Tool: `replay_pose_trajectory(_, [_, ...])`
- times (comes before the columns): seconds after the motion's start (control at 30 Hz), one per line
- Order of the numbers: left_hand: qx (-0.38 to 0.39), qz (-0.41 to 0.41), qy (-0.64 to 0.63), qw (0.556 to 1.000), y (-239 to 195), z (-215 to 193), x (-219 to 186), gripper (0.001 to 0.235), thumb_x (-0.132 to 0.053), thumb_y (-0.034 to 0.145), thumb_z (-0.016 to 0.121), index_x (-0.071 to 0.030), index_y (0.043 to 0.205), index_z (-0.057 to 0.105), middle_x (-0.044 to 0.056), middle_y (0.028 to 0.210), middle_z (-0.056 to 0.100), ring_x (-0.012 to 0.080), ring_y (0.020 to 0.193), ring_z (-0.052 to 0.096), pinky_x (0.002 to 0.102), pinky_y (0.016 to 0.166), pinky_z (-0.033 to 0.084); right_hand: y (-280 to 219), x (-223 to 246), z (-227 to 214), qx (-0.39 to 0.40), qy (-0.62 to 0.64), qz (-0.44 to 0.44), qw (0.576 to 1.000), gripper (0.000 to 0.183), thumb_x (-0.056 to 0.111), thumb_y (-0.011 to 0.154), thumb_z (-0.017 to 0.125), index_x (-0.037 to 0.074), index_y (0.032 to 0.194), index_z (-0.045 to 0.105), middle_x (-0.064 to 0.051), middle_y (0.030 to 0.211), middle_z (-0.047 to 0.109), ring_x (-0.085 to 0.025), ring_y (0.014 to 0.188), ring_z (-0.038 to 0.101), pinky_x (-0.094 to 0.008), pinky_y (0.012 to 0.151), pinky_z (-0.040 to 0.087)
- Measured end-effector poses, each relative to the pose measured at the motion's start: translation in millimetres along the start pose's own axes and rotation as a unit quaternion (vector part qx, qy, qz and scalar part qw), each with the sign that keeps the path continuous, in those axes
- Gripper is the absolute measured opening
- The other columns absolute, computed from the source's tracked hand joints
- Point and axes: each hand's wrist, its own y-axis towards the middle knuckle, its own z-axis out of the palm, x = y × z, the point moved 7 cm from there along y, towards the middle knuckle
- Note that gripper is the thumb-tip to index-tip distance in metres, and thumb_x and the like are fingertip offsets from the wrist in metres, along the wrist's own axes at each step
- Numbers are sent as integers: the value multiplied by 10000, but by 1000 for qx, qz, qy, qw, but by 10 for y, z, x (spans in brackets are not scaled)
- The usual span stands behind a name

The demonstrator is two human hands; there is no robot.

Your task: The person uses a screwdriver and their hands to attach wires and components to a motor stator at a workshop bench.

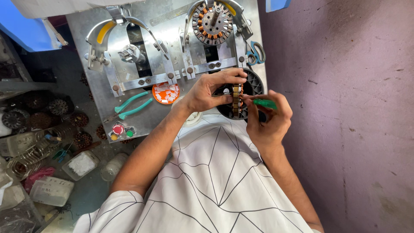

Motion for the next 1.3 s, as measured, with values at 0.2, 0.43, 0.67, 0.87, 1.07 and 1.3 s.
replay_pose_trajectory(0.2, [-22, 12, 52, 998, -2, -19, -86, 461, -14, 956, 729, -124, 1398, 653, 74, 1512, 604, 239, 1490, 517, 386, 1282, 406, 264, 137, -147, -37, -4, 21, 999, 694, -132, 1091, 704, 89, 1530, 213, -172, 1137, 603, -216, 978, 746, -282, 840, 651])
replay_pose_trajectory(0.43, [-21, 26, 56, 998, 17, -42, -40, 361, -111, 988, 755, -114, 1341, 677, 74, 1458, 641, 239, 1438, 566, 385, 1244, 448, 528, 126, 0, 43, -106, 8, 993, 801, -95, 998, 785, 68, 1611, 297, -176, 1247, 682, -196, 980, 778, -305, 852, 637])
replay_pose_trajectory(0.67, [-32, 35, 62, 997, 8, -37, -34, 363, -114, 975, 764, -110, 1329, 682, 66, 1452, 643, 240, 1425, 579, 385, 1237, 455, 576, -40, -57, 79, 40, 116, 989, 743, -153, 974, 730, 61, 1553, 316, -133, 1120, 635, -241, 978, 778, -349, 864, 651])
replay_pose_trajectory(0.87, [-49, 19, 93, 994, 5, -17, -64, 398, -74, 941, 769, -121, 1325, 677, 51, 1459, 637, 232, 1400, 606, 365, 1208, 504, 613, -333, -111, 92, 167, 229, 955, 725, -158, 936, 708, 44, 1504, 305, -104, 1098, 599, -244, 980, 769, -341, 829, 656])
replay_pose_trajectory(1.07, [-71, 35, 128, 989, 29, -32, -195, 386, -58, 953, 755, -92, 1326, 661, 78, 1461, 630, 253, 1383, 611, 359, 1174, 502, 286, 208, -4, 20, -59, -64, 996, 656, -183, 952, 714, 68, 1423, 332, -145, 1098, 661, -244, 967, 777, -235, 704, 615])
replay_pose_trajectory(1.3, [-224, -217, 348, 884, -639, -208, -78, 168, -168, 913, 773, -24, 903, 687, 123, 898, 727, 268, 765, 760, 409, 699, 593, 104, 190, -521, -130, 7, -46, 990, 620, -137, 1109, 601, 199, 1468, 223, -175, 1165, 620, -285, 966, 757, -371, 835, 648])
